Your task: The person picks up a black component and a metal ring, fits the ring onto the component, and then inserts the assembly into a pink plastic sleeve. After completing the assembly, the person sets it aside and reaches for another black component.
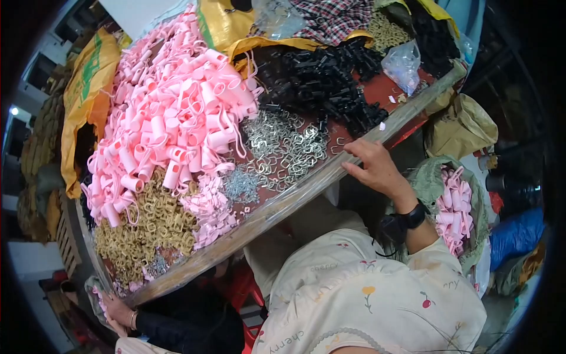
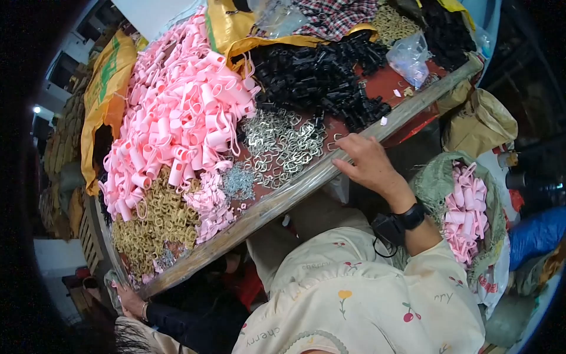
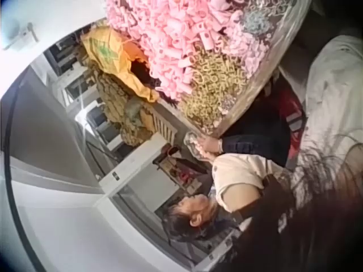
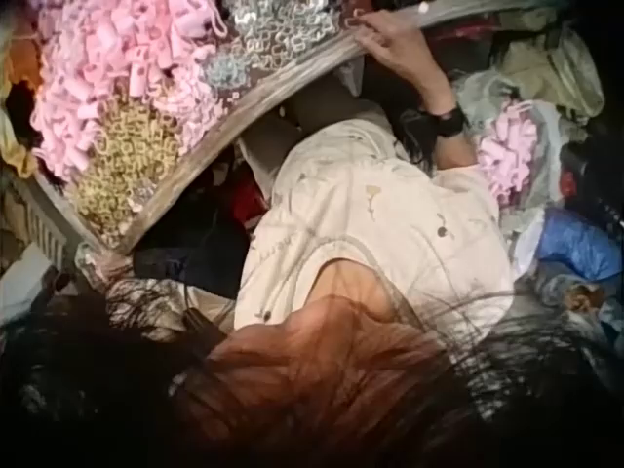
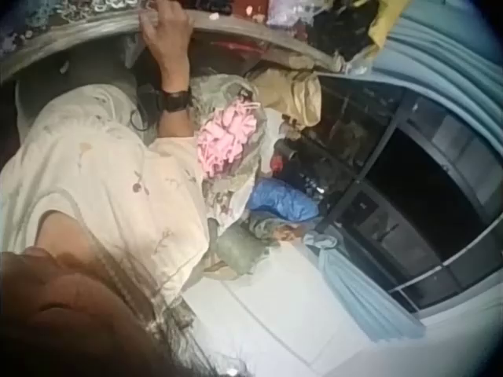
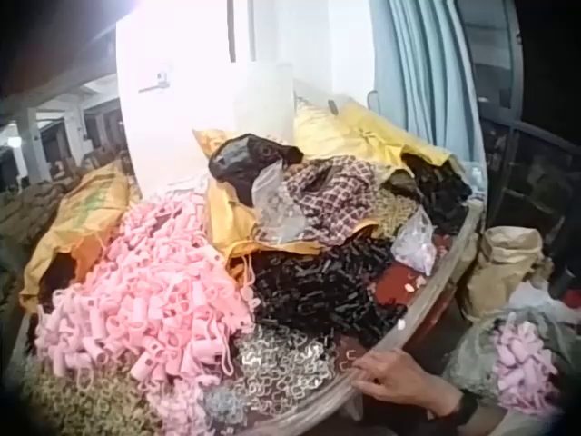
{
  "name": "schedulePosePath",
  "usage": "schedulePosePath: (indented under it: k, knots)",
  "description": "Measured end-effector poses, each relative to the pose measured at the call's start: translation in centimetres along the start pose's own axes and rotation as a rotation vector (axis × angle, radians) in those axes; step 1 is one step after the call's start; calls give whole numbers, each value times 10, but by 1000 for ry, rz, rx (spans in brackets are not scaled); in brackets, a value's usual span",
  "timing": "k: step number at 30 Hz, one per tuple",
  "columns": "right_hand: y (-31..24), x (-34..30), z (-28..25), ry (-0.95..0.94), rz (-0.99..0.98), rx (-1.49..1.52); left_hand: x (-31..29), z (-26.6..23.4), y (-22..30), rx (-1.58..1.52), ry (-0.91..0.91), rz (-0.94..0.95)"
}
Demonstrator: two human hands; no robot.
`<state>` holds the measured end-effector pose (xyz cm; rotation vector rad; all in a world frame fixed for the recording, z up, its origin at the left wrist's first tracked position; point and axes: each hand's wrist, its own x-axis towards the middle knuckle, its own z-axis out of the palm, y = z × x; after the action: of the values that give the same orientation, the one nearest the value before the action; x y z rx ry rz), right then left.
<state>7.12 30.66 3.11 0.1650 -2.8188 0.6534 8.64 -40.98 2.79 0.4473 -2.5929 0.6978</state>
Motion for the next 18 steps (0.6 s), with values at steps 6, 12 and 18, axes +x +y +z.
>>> schedulePosePath:
  k: [6,12,18]
  knots:
    - [-3,2,2,-32,-25,18,-2,12,-33,297,-191,221]
    - [1,4,5,-75,-9,29,-3,-7,-11,-32,-271,34]
    - [-1,8,6,-71,-44,22,30,9,-2,-458,-509,-100]
